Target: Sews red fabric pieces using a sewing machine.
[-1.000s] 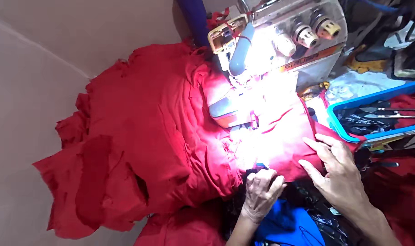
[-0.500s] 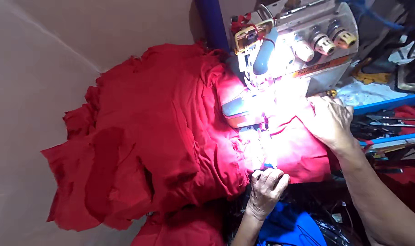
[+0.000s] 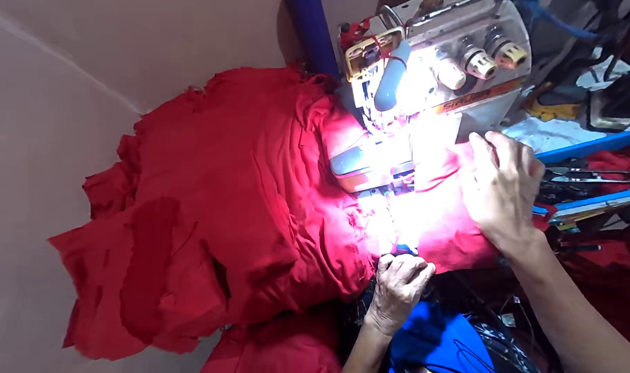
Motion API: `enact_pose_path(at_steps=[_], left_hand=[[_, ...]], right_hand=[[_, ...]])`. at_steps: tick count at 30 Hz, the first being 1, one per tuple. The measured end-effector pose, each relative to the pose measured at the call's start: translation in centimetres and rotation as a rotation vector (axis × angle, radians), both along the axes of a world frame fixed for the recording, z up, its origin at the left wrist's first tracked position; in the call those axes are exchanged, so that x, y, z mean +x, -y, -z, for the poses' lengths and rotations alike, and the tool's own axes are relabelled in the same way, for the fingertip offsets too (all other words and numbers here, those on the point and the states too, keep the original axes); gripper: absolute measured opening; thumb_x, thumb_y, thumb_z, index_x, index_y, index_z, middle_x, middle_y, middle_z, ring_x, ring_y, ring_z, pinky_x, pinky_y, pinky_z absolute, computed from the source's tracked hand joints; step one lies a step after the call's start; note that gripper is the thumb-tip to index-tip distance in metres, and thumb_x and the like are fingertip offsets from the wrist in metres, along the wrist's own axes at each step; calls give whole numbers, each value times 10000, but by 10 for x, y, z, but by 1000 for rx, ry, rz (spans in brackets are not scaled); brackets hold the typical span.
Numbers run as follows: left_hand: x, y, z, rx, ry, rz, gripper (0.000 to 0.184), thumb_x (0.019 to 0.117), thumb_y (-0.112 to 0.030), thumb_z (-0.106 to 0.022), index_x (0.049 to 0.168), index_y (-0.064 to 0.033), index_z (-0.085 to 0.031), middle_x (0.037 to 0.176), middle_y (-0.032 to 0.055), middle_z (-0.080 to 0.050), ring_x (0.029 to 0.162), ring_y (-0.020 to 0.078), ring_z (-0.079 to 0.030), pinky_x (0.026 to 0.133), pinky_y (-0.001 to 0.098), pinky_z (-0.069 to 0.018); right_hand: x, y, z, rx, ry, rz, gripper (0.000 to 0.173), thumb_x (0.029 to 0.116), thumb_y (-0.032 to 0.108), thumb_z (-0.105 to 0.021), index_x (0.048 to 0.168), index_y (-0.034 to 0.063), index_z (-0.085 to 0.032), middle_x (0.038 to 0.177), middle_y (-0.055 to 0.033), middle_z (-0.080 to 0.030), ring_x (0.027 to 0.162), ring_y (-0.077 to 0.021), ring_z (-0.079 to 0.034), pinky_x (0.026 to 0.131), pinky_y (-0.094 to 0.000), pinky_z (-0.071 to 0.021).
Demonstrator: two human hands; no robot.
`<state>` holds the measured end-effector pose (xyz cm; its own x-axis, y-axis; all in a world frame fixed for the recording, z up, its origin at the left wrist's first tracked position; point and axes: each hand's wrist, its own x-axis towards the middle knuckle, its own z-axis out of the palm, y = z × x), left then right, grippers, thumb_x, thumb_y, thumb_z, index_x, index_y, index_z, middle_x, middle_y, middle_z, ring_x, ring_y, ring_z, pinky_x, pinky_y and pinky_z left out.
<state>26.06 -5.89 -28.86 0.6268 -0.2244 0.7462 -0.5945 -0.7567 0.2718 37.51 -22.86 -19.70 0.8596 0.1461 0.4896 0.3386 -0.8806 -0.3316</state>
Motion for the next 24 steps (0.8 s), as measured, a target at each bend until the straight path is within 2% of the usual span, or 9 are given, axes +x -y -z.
enact_pose_path(at_steps=[3,6,8,11,13,17,20,21,24], left_hand=[[0,-1,-9,-43,-111,41,85,854,-89,-706,791,-120,-752,886,59,-743,914,187,-686,894,320,-488],[0,-8,-30,-93,-390,164,63,862,-165,-748,820,-131,-780,921,56,-721,960,195,-664,924,360,-474],[2,-14,-47,-153,-501,259,132,905,-209,-715,867,-115,-800,935,58,-717,972,176,-637,939,364,-426],[11,-10,-74,-191,-431,262,173,922,-223,-700,870,-80,-784,927,92,-720,952,156,-652,911,293,-478],[20,-1,-86,-242,-365,231,158,899,-196,-725,860,-50,-772,889,100,-720,898,122,-663,841,221,-506],[32,15,-90,-499,-303,138,204,916,-170,-680,914,33,-668,818,47,-684,782,11,-618,733,147,-492],[42,20,-101,-872,-768,291,403,1107,-226,-343,1012,29,-640,778,-47,-701,706,-1,-671,702,193,-575],[51,22,-105,-978,-932,268,440,1106,-237,-251,1009,-7,-614,748,-51,-691,681,19,-673,690,217,-587],[84,22,-112,-960,-1141,-70,422,1106,-399,-378,1063,-49,-612,750,1,-606,665,54,-600,649,258,-535]], right_hand=[[-29,12,6,97,120,-150,273,993,141,-562,1151,-16,-720,1286,-259,-622,1152,-465,-591,902,-637,-436],[-59,31,23,240,66,-348,236,969,175,-585,1016,48,-779,1038,-147,-725,977,-291,-681,838,-475,-519],[-71,42,26,297,-67,-495,291,985,314,-593,1056,100,-777,1062,-80,-734,1021,-223,-654,874,-407,-503],[-76,42,29,266,-138,-605,443,952,534,-595,1169,178,-747,1177,-38,-726,1164,-217,-619,952,-445,-444],[-71,31,30,331,-61,-551,319,964,408,-597,1049,156,-771,1061,-35,-760,1083,-192,-666,919,-429,-452],[-51,21,6,560,42,-487,186,957,172,-603,959,60,-752,869,-14,-706,863,-46,-618,819,-218,-465],[-47,30,-22,606,111,-558,201,1016,170,-566,1052,57,-728,947,20,-705,941,27,-622,875,-141,-499],[-49,33,-27,607,125,-582,212,1022,170,-553,1070,62,-730,956,15,-710,945,14,-625,872,-156,-500],[-59,39,-27,599,120,-665,238,1041,197,-531,1081,100,-745,987,-5,-745,977,-40,-657,891,-210,-510]])
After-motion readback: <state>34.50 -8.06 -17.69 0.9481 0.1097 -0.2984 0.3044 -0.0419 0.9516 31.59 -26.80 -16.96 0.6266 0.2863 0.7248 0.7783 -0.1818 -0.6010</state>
